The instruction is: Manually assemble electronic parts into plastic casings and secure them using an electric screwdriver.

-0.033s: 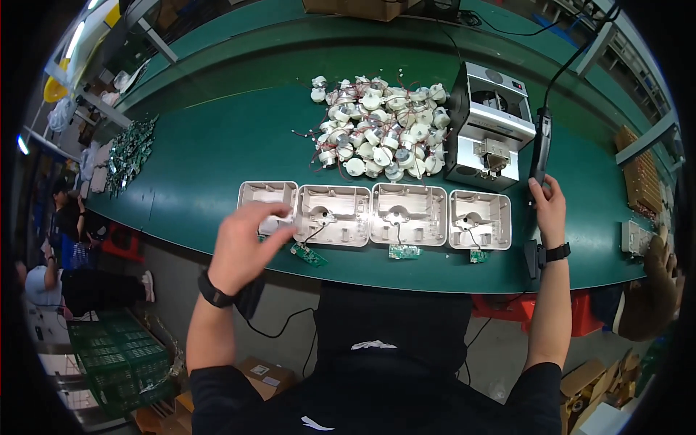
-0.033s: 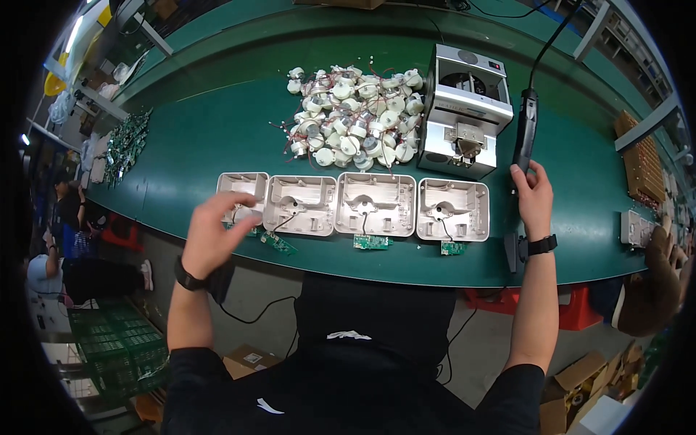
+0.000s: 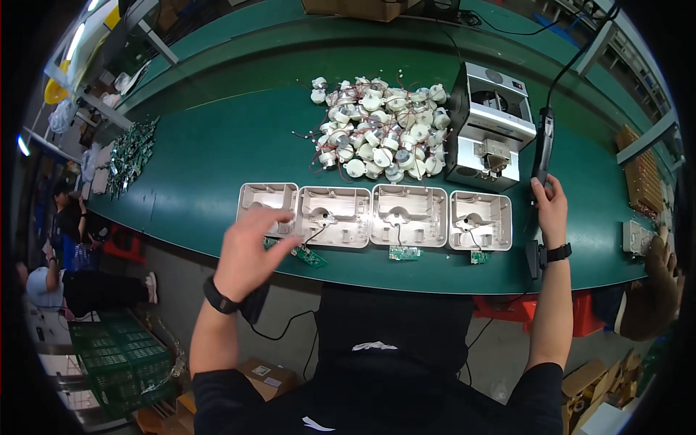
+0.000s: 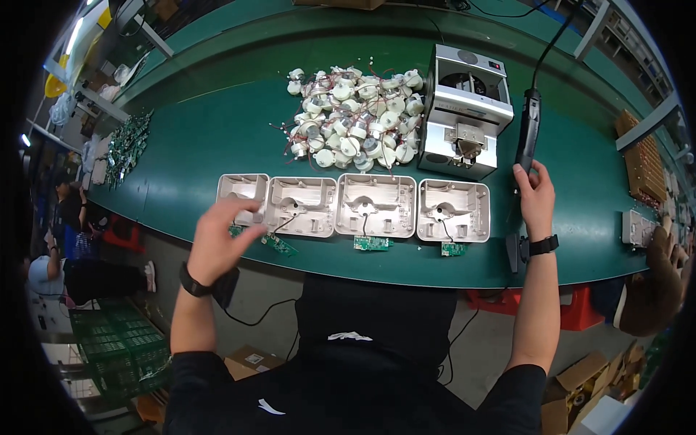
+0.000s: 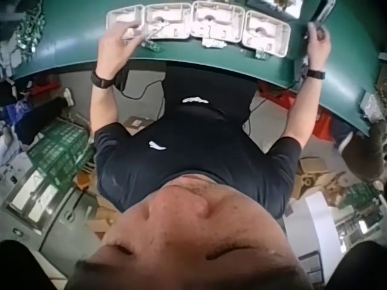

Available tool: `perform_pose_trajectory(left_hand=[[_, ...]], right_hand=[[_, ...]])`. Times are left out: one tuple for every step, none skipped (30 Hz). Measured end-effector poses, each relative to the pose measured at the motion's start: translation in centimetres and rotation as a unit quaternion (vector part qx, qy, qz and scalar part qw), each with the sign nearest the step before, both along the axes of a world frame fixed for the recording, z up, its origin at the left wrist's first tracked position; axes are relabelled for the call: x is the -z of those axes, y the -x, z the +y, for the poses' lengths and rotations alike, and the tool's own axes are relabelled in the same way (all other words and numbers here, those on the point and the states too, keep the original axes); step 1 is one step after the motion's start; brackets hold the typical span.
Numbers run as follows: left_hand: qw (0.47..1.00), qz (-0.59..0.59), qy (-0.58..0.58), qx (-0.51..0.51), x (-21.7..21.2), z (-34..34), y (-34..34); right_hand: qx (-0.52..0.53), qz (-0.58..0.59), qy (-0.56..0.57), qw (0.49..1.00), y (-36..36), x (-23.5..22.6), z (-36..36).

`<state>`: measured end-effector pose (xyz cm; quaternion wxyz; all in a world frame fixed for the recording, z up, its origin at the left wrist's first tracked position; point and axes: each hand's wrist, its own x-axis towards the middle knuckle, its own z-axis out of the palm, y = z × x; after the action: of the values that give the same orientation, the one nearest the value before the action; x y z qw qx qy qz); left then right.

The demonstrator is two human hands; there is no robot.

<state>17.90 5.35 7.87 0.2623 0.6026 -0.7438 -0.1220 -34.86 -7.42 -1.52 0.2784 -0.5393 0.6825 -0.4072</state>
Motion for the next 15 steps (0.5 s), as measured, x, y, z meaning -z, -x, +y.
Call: perform_pose_trajectory(left_hand=[[0.998,-0.050,0.024,0.021,0.7,0.9,0.4],[0.998,-0.054,0.025,0.020,1.3,1.5,0.8],[0.997,-0.062,0.044,0.001,1.8,2.2,1.1],[0.996,-0.067,0.064,-0.016,2.4,2.5,1.4],[0.993,-0.071,0.084,-0.032,2.7,2.6,1.4],[0.993,-0.072,0.086,-0.032,2.7,2.6,1.1],[0.992,-0.062,0.089,-0.064,2.6,2.5,0.4],[0.990,-0.050,0.095,-0.092,2.5,2.2,-0.3],[0.986,-0.038,0.102,-0.124,2.3,1.9,-0.8],[0.986,-0.035,0.109,-0.122,1.8,1.2,-1.1],[0.991,-0.006,0.072,-0.114,1.1,0.0,-1.4],[0.994,0.024,0.035,-0.103,0.4,-1.5,-1.6],[0.994,0.051,-0.002,-0.093,-0.3,-3.1,-1.5],[0.994,0.053,0.007,-0.091,-0.7,-4.8,-1.5],[0.999,0.018,-0.004,-0.044,-1.0,-7.0,-1.3]], right_hand=[[0.011,0.015,0.013,1.000,0.4,0.1,-0.2],[0.010,0.012,0.013,1.000,0.7,0.6,-0.2],[0.015,-0.006,0.047,0.999,0.8,1.2,0.0],[0.022,-0.022,0.080,0.996,0.9,1.9,0.3],[0.030,-0.037,0.114,0.992,1.0,2.4,0.6],[0.030,-0.037,0.115,0.992,1.0,2.7,1.2],[0.067,-0.044,0.130,0.988,1.0,2.9,1.9],[0.107,-0.049,0.147,0.982,1.2,2.9,2.8],[0.143,-0.055,0.165,0.974,1.3,2.8,3.4],[0.144,-0.054,0.172,0.973,1.3,3.0,4.1],[0.161,-0.073,0.181,0.967,1.2,3.4,4.9],[0.179,-0.091,0.190,0.961,1.2,3.6,5.6],[0.182,-0.090,0.199,0.959,1.2,3.9,6.2],[0.186,-0.123,0.192,0.956,1.0,4.1,6.6],[0.189,-0.156,0.185,0.952,0.9,4.2,7.0]])
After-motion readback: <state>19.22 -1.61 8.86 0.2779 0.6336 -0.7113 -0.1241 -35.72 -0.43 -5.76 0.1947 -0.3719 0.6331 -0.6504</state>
